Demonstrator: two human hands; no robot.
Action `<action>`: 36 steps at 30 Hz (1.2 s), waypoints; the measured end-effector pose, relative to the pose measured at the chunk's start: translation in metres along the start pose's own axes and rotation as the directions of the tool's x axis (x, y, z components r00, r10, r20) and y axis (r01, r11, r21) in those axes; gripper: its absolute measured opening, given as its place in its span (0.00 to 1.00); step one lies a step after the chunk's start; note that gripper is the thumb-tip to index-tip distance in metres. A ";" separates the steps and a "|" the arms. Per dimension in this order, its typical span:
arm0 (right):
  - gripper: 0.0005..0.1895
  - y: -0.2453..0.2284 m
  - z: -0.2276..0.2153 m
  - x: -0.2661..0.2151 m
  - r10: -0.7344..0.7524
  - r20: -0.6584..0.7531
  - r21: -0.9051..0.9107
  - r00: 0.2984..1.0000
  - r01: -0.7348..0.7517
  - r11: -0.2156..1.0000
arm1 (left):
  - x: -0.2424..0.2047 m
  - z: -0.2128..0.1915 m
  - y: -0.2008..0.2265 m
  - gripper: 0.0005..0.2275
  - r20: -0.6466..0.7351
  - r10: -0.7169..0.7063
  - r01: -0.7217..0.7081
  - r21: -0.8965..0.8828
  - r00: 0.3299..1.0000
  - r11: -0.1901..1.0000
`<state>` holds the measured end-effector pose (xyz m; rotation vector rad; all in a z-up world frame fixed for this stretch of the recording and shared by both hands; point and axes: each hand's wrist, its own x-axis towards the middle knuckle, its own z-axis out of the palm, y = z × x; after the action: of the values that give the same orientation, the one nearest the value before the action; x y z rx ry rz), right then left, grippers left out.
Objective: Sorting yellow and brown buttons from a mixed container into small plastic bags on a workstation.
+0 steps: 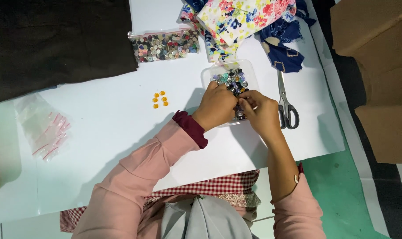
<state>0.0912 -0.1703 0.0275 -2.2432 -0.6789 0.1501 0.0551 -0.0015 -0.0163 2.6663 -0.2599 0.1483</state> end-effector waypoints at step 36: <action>0.07 -0.121 0.113 0.020 -0.015 0.284 0.644 0.959 -0.179 0.743 | -0.171 -0.086 -0.071 0.10 -0.624 -0.331 0.075 -0.399 0.708 0.914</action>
<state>0.0219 -0.0193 0.0373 -1.5572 -0.5472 0.6564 -0.1028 0.1268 0.0041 2.0828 0.2421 0.9062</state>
